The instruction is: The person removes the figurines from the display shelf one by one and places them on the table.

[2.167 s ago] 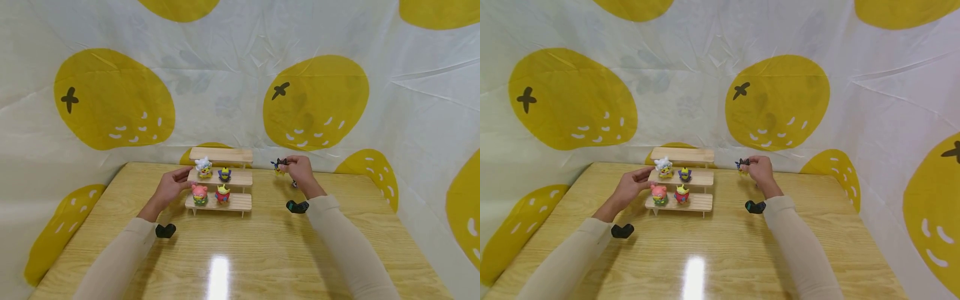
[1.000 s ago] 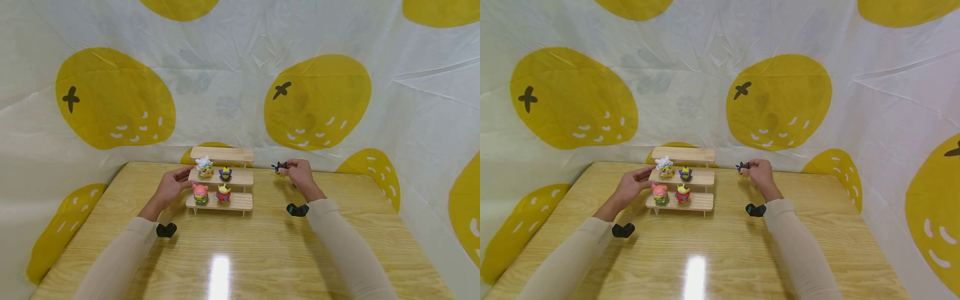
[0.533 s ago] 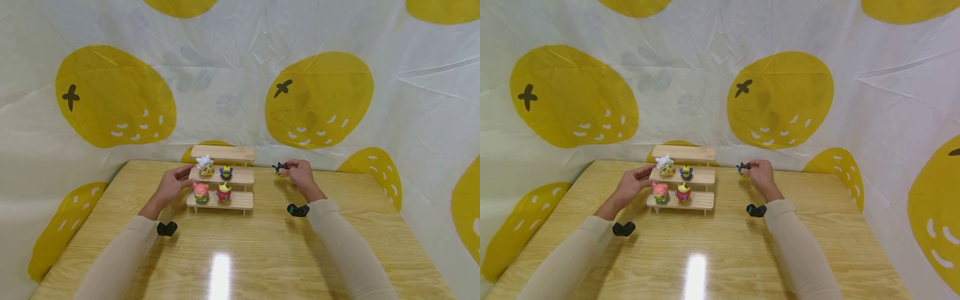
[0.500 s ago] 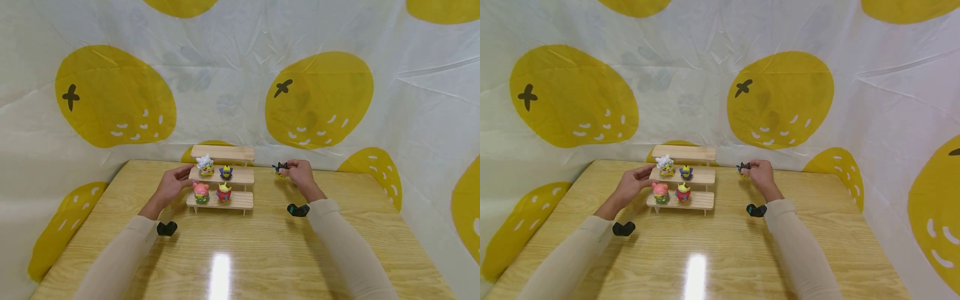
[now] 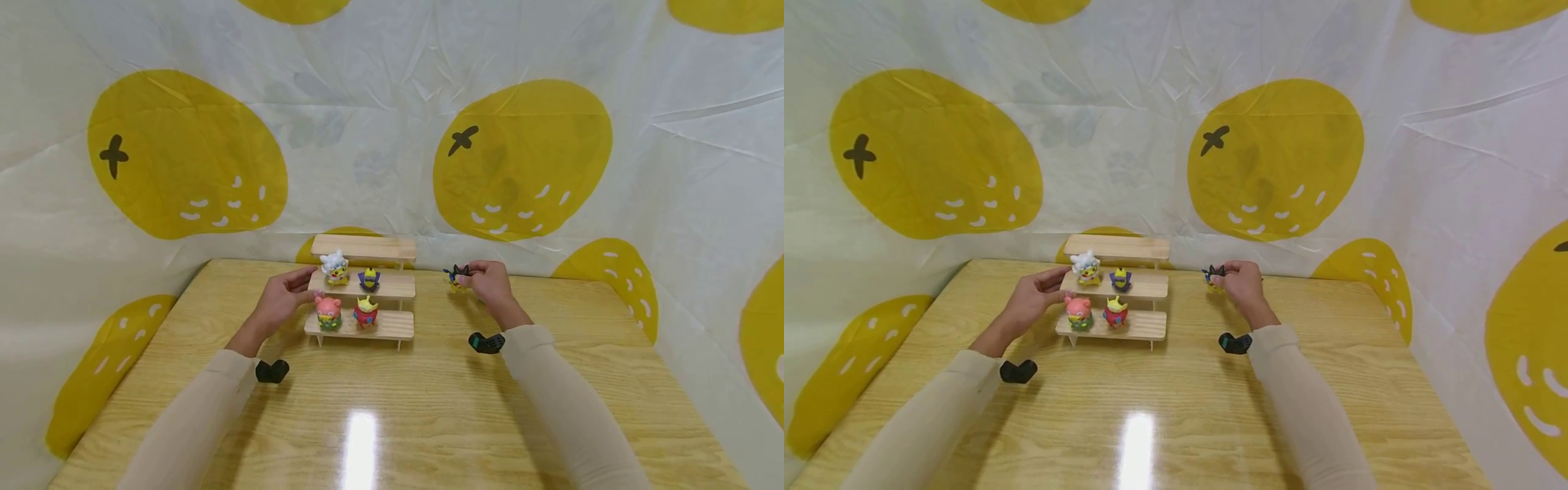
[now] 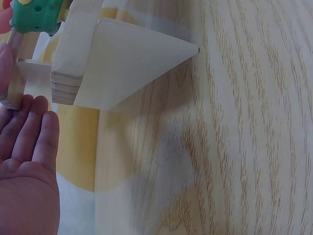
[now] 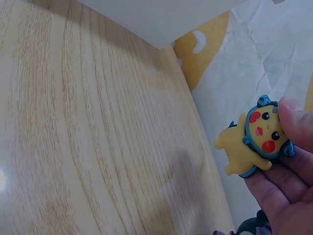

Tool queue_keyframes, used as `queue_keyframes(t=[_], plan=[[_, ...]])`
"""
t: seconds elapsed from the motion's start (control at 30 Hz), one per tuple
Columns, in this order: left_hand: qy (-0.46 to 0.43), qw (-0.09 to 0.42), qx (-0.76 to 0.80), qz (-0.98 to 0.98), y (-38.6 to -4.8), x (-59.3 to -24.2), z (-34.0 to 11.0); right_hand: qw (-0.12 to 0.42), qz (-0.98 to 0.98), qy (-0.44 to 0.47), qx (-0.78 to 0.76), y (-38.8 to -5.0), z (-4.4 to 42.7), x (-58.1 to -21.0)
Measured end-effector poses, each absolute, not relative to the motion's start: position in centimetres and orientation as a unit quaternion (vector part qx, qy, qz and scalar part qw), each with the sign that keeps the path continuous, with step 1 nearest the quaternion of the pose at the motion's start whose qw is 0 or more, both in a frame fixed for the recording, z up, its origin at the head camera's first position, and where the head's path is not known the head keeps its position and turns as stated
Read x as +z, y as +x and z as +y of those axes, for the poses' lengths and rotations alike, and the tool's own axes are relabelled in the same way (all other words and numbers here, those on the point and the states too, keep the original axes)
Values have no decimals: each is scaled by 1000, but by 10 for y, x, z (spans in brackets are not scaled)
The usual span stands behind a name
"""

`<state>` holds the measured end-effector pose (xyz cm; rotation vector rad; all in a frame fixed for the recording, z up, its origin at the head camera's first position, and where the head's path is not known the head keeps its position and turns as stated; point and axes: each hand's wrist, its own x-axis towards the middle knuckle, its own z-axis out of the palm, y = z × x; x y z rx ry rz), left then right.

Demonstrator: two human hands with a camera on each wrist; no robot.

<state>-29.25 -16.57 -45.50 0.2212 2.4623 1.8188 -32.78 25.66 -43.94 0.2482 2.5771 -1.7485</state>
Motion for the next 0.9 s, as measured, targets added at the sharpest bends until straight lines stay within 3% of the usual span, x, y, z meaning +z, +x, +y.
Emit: queue_keyframes(t=[0.9], plan=[[75, 41, 584, 807, -292, -454, -166, 4, 839, 70, -540, -332, 256, -452]])
